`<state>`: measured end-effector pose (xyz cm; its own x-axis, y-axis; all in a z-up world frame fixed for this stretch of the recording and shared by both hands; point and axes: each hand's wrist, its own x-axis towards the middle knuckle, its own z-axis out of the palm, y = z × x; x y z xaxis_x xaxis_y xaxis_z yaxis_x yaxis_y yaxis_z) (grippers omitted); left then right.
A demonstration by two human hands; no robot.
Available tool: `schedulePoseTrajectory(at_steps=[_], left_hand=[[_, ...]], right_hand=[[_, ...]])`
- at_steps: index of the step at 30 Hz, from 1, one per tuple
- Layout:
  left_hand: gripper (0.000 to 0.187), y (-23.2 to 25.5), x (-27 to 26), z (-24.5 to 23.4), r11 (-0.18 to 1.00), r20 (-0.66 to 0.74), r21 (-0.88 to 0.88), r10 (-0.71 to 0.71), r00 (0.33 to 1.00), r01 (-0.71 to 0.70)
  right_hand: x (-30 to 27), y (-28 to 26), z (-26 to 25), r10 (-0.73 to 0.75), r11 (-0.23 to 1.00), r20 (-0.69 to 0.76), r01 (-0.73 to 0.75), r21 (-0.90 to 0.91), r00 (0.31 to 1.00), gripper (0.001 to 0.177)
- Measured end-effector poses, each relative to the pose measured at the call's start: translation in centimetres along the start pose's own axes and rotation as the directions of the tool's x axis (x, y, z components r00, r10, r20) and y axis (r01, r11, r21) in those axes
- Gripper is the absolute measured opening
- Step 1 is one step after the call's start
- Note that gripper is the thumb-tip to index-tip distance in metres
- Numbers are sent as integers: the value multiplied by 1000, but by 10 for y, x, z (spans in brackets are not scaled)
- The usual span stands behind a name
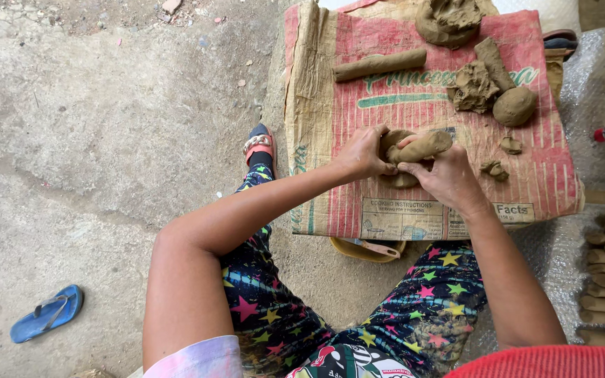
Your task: The person shapes and joins pieces of clay by hand to create a mushroom-shaped object on a low work surface.
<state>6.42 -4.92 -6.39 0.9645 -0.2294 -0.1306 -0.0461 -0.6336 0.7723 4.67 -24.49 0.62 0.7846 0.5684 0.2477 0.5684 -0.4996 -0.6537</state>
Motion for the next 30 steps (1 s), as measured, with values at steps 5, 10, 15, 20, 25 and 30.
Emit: schedulePoseTrajectory(at_steps=[5, 10, 15, 20, 25, 30], left_hand=[[80, 1, 1, 3, 999, -44, 2, 42, 998, -41], [80, -7, 7, 4, 998, 25, 34, 43, 999, -44], [80, -9, 7, 10, 1000, 17, -18, 11, 1000, -11], [87, -8, 4, 12, 999, -18, 39, 22, 1000, -21], [89, -6, 0, 11, 995, -88, 53, 83, 993, -79], [85, -1, -1, 9, 998, -87, 3, 64, 994, -64]], right_hand=[[-5, -4, 8, 140, 988, -19, -138, 63, 990, 26], [0, -3, 8, 129, 981, 42, -121, -152, 991, 23], [15, -5, -16, 166, 971, 214, -198, 136, 962, 46], [4, 4, -7, 177, 981, 243, -190, 32, 954, 21], [-8, -4, 4, -24, 999, -67, 27, 37, 997, 27], [-8, -11, 12, 107, 994, -86, -104, 39, 991, 27]])
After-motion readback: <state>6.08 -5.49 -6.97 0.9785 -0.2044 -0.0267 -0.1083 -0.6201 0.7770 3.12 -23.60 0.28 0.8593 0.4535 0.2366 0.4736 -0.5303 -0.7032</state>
